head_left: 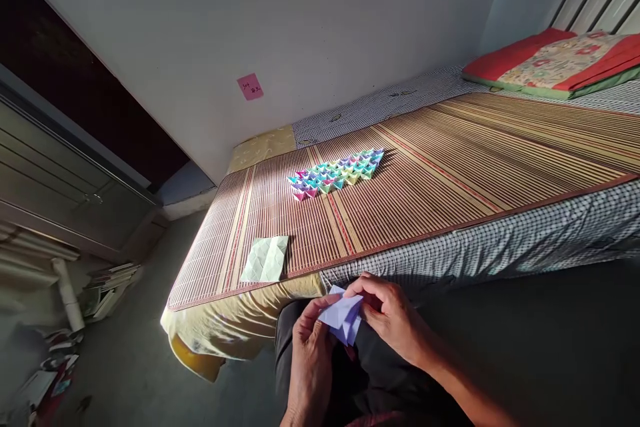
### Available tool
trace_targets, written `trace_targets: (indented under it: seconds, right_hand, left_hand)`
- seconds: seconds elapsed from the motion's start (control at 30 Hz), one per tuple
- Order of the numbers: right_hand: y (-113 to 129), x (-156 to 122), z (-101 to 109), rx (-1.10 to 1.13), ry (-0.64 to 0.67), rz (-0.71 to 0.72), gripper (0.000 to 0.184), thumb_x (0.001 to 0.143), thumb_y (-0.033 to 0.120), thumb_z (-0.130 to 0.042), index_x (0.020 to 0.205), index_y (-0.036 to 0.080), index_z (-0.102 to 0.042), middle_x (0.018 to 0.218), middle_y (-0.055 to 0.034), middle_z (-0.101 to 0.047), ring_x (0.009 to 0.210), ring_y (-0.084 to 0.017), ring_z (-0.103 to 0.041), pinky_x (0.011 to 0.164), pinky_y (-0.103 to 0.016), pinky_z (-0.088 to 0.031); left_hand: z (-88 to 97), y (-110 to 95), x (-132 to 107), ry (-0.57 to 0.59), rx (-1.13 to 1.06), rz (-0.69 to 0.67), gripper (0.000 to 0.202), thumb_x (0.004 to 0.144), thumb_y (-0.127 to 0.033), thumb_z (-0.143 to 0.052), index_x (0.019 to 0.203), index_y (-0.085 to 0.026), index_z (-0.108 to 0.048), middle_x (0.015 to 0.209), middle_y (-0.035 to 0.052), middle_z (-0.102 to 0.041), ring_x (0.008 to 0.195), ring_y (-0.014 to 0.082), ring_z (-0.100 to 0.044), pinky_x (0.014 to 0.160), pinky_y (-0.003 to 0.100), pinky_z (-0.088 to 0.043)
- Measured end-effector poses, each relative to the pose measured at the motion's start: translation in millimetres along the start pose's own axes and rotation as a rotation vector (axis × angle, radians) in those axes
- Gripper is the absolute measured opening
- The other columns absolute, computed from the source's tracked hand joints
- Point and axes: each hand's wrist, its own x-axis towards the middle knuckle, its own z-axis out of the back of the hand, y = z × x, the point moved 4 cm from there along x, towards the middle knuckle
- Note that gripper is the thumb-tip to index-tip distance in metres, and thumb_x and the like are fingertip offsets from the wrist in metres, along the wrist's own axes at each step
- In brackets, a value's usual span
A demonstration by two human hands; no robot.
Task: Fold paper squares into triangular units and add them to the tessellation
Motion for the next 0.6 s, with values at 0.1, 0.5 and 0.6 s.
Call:
trace_targets:
  seconds: [0.1, 0.5, 0.6]
  right_hand:
    - [3.7, -2.9, 3.9, 0.094, 0.103, -0.081, 0.023, 0.083, 0.012, -0.053, 0.095, 0.020, -0.071, 0.085, -0.0010, -0.067, 0.071, -0.015, -0.059, 0.066, -0.025, -0.047]
    - [-4.8, -1.6, 0.1, 0.189, -0.095, -0.164, 0.014, 0.088, 0.031, -0.064, 0.095, 0.019, -0.066, 0.077, -0.0009, -0.068, 0.066, -0.015, -0.063, 0.061, -0.024, -0.051]
    - [-3.9, -4.3, 0.4, 0.158, -0.143, -0.131, 0.018, 0.090, 0.030, -0.062, 0.104, 0.020, -0.065, 0.087, -0.0034, -0.072, 0.073, -0.017, -0.068, 0.067, -0.026, -0.054]
  left_hand:
    - [1.7, -0.9, 0.6, 0.004, -0.003, -0.002, 0.021, 0.076, -0.029, -0.078, 0.091, -0.015, -0.076, 0.061, -0.0009, -0.064, 0.051, 0.0095, -0.053, 0.058, 0.020, -0.048]
    - [1.4, -1.7, -5.0, 0.129, 0.015, -0.092, 0.059, 0.083, -0.035, -0.075, 0.137, -0.020, -0.059, 0.082, 0.0027, -0.070, 0.060, 0.0126, -0.061, 0.055, 0.021, -0.046]
    - [3.2, 0.9, -0.5, 0.082, 0.048, -0.107, 0.055, 0.078, -0.036, -0.083, 0.127, -0.019, -0.063, 0.072, -0.0010, -0.067, 0.051, 0.0093, -0.055, 0.052, 0.020, -0.045]
